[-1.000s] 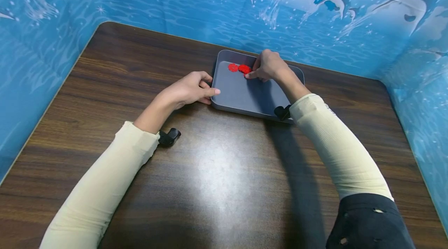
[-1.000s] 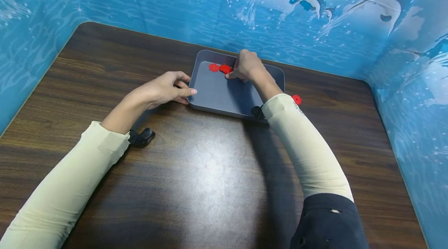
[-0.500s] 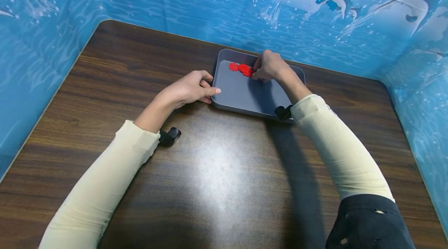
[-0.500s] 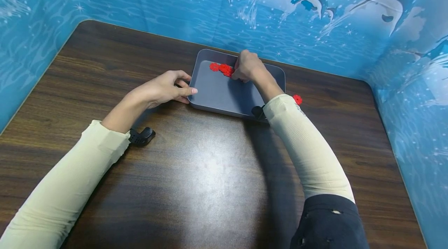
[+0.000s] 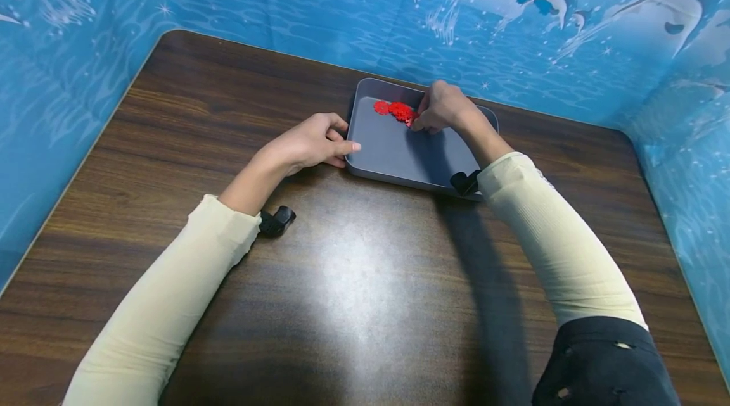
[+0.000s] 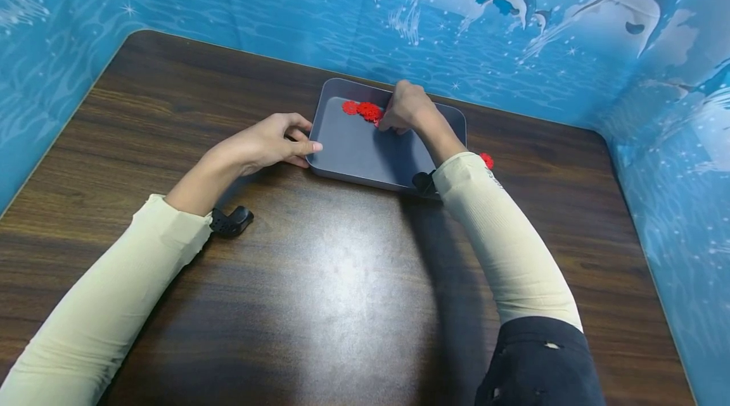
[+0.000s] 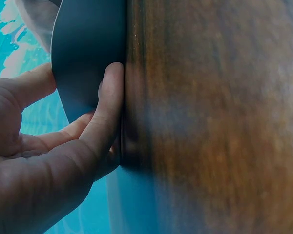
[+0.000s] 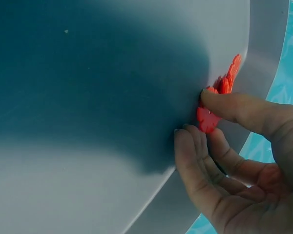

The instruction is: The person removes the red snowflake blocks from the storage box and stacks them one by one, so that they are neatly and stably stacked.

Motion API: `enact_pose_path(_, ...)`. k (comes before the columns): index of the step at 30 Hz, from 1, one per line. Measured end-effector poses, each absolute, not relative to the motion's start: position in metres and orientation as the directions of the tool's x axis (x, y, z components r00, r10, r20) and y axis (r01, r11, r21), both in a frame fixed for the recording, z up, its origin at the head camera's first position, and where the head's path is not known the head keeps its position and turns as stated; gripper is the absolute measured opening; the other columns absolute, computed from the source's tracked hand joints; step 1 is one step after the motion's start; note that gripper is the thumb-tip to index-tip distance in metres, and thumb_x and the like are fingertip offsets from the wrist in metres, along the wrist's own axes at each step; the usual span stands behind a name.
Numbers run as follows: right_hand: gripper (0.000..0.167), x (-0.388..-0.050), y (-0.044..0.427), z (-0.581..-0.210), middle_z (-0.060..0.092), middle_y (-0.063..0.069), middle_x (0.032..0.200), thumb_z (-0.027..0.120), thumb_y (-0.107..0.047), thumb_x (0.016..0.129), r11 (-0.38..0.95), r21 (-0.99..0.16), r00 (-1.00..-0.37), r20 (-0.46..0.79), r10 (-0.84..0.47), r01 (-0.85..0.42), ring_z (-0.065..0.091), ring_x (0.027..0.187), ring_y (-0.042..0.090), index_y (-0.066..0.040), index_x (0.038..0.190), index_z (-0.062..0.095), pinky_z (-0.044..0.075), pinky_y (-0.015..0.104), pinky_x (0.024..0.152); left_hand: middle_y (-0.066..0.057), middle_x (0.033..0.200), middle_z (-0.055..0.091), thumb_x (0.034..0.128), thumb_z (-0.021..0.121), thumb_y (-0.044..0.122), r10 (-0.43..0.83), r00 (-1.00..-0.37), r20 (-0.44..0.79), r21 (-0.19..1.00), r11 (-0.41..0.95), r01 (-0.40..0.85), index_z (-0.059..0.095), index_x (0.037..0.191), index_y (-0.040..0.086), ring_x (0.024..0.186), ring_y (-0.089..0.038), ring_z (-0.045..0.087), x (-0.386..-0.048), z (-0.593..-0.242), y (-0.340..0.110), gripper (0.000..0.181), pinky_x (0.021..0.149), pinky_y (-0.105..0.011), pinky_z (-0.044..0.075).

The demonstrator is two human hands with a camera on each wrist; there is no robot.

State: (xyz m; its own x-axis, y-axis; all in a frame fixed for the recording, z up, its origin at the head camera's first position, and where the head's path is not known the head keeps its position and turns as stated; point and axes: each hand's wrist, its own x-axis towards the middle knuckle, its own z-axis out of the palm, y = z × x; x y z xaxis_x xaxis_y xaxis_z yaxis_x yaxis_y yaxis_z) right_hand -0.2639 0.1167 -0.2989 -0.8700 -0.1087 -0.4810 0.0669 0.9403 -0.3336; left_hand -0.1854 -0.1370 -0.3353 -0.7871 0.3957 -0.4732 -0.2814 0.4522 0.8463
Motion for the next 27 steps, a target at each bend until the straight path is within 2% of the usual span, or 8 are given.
enact_pose_path(6, 0.021, -0.265, 0.122, -0.297, 0.075, 0.007, 0.083, 0.080, -0.007, 0.097, 0.876, -0.460, -0.872, -0.478, -0.105, 0.147, 0.074, 0.065, 0.009, 0.005, 0.111, 0.071, 0.069, 0.031, 0.077, -0.023, 0.138, 0.054, 0.1106, 0.064, 0.023, 0.397, -0.787, -0.473, 0.847, 0.451, -0.282, 0.029, 0.166, 0.001, 0.124, -0.040, 0.071, -0.186, -0.335, -0.137, 0.069, 0.116, -0.047, 0.057)
enact_pose_path(9, 0.021, -0.265, 0.123, -0.297, 0.072, 0.007, 0.085, 0.077, -0.003, 0.097, 0.846, -0.505, -0.867, -0.485, -0.115, 0.170, 0.074, 0.063, 0.010, 0.006, 0.114, 0.068, 0.069, 0.031, 0.076, -0.023, 0.139, 0.054, 0.1106, 0.064, 0.023, 0.395, -0.787, -0.475, 0.846, 0.452, -0.284, 0.028, 0.166, 0.001, 0.124, -0.040, 0.071, -0.186, -0.335, -0.136, 0.070, 0.116, -0.047, 0.057)
enact_pose_path(18, 0.017, -0.264, 0.128, -0.296, 0.068, 0.014, 0.101, 0.076, -0.001, 0.099, 0.820, -0.539, -0.855, -0.502, -0.130, 0.191, 0.075, 0.067, 0.011, 0.003, 0.112, 0.066, 0.070, 0.033, 0.079, -0.023, 0.139, 0.053, 0.1109, 0.063, 0.022, 0.396, -0.786, -0.474, 0.847, 0.450, -0.284, 0.028, 0.166, 0.001, 0.125, -0.040, 0.071, -0.186, -0.333, -0.136, 0.069, 0.116, -0.047, 0.056)
enact_pose_path(27, 0.020, -0.263, 0.141, -0.286, 0.063, 0.020, 0.116, 0.072, 0.000, 0.101, 0.796, -0.561, -0.837, -0.530, -0.135, 0.227, 0.075, 0.067, 0.009, 0.004, 0.118, 0.064, 0.070, 0.033, 0.081, -0.023, 0.139, 0.053, 0.1109, 0.063, 0.025, 0.405, -0.784, -0.469, 0.848, 0.456, -0.272, 0.027, 0.167, 0.000, 0.125, -0.041, 0.070, -0.183, -0.332, -0.137, 0.071, 0.119, -0.048, 0.054)
